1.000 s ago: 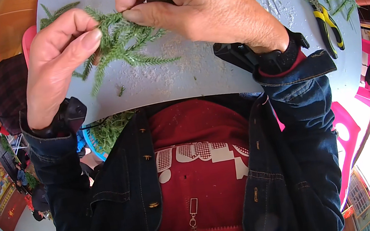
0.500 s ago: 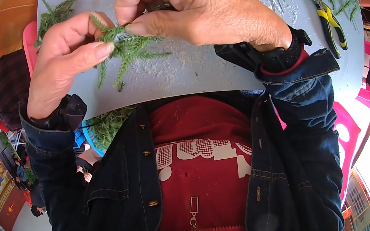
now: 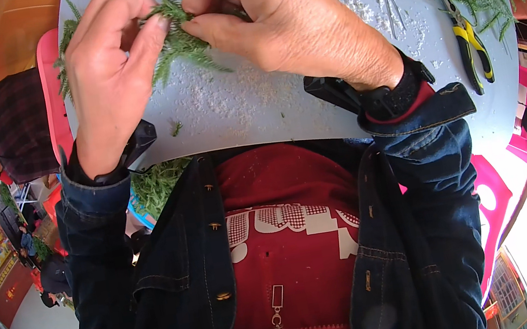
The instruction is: The recorder is sorting and cleaning small green plant sprigs on a table.
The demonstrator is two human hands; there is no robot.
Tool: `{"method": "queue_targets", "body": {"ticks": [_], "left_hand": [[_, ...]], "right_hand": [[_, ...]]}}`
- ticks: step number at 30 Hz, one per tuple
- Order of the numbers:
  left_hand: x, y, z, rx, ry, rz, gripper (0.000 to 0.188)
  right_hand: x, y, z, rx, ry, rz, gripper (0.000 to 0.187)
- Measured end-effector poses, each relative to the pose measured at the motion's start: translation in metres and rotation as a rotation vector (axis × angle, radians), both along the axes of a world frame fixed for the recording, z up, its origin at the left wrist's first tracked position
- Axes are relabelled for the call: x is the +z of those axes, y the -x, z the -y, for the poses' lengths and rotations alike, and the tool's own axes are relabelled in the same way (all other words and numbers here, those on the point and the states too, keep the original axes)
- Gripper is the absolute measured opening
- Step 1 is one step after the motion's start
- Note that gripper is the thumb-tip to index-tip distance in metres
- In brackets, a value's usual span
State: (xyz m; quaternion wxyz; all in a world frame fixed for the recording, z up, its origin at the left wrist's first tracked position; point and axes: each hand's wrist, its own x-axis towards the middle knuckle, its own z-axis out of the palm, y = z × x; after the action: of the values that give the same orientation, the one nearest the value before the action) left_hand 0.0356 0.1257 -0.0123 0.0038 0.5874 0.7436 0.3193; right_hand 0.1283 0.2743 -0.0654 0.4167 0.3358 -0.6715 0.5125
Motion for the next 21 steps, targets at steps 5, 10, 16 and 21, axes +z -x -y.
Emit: {"method": "queue_targets", "body": {"ticks": [5, 10, 16, 21], "left_hand": [[-0.014, 0.011, 0.005, -0.016, 0.101, 0.384, 0.010], [-0.011, 0.010, 0.006, 0.051, 0.290, 0.824, 0.017], [-0.008, 0.009, 0.005, 0.075, 0.322, 0.856, 0.018], [-0.008, 0.007, 0.007, 0.159, 0.304, 1.166, 0.016]], "right_hand": [[0.016, -0.022, 0.009, -0.242, -0.113, 0.302, 0.007], [0.024, -0.035, 0.017, -0.419, -0.146, 0.786, 0.009], [0.024, -0.033, 0.012, -0.445, -0.208, 0.684, 0.011], [0.021, -0.034, 0.012, -0.464, -0.196, 0.684, 0.011]]}}
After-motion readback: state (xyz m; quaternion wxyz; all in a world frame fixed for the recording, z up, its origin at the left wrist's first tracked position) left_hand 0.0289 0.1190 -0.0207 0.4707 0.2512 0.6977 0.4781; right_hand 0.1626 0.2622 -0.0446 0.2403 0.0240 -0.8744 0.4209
